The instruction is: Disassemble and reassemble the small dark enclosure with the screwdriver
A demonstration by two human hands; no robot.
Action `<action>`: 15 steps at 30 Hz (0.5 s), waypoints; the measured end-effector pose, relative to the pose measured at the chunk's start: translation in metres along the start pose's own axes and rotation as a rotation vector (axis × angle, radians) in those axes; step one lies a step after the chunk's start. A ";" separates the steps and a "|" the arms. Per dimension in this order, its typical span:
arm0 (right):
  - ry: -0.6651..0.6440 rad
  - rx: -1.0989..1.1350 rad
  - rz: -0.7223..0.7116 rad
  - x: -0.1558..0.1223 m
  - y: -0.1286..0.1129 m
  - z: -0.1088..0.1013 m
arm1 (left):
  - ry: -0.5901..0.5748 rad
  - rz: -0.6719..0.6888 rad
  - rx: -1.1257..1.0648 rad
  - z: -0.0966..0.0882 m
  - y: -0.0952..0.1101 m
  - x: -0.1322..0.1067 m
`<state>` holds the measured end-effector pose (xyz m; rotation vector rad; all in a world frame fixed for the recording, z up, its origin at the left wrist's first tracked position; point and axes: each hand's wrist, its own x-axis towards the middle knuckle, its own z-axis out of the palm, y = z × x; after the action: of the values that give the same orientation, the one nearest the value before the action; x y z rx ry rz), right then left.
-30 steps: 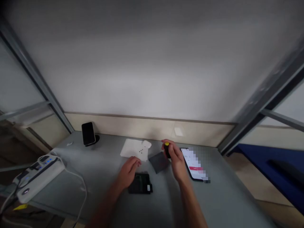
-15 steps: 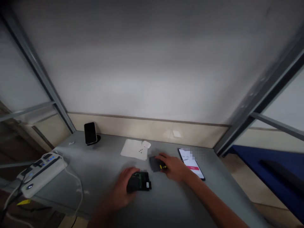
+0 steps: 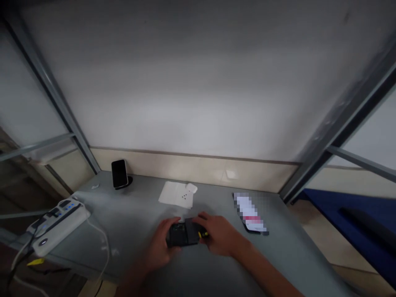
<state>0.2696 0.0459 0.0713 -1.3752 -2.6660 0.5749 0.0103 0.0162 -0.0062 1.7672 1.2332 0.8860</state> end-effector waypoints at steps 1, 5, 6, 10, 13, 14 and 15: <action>0.001 -0.010 0.006 -0.002 0.001 0.004 | 0.005 0.006 -0.009 0.000 -0.001 0.000; 0.027 -0.050 0.007 -0.009 0.006 0.018 | 0.010 0.024 -0.048 0.001 -0.004 0.000; 0.025 -0.060 0.007 -0.011 0.007 0.021 | 0.011 0.021 -0.054 0.001 -0.005 -0.001; 0.014 -0.074 0.022 -0.011 0.002 0.024 | -0.013 -0.027 -0.069 -0.002 -0.002 -0.001; 0.013 -0.067 0.007 -0.006 -0.007 0.028 | -0.091 -0.075 -0.069 -0.006 0.005 -0.001; 0.008 -0.071 -0.001 -0.004 -0.011 0.029 | -0.119 -0.087 -0.068 -0.008 0.007 -0.002; -0.001 -0.081 -0.007 -0.002 -0.014 0.031 | -0.142 -0.096 -0.072 -0.009 0.008 -0.002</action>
<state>0.2525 0.0276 0.0479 -1.3851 -2.7219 0.4727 0.0054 0.0146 0.0050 1.6696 1.1689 0.7285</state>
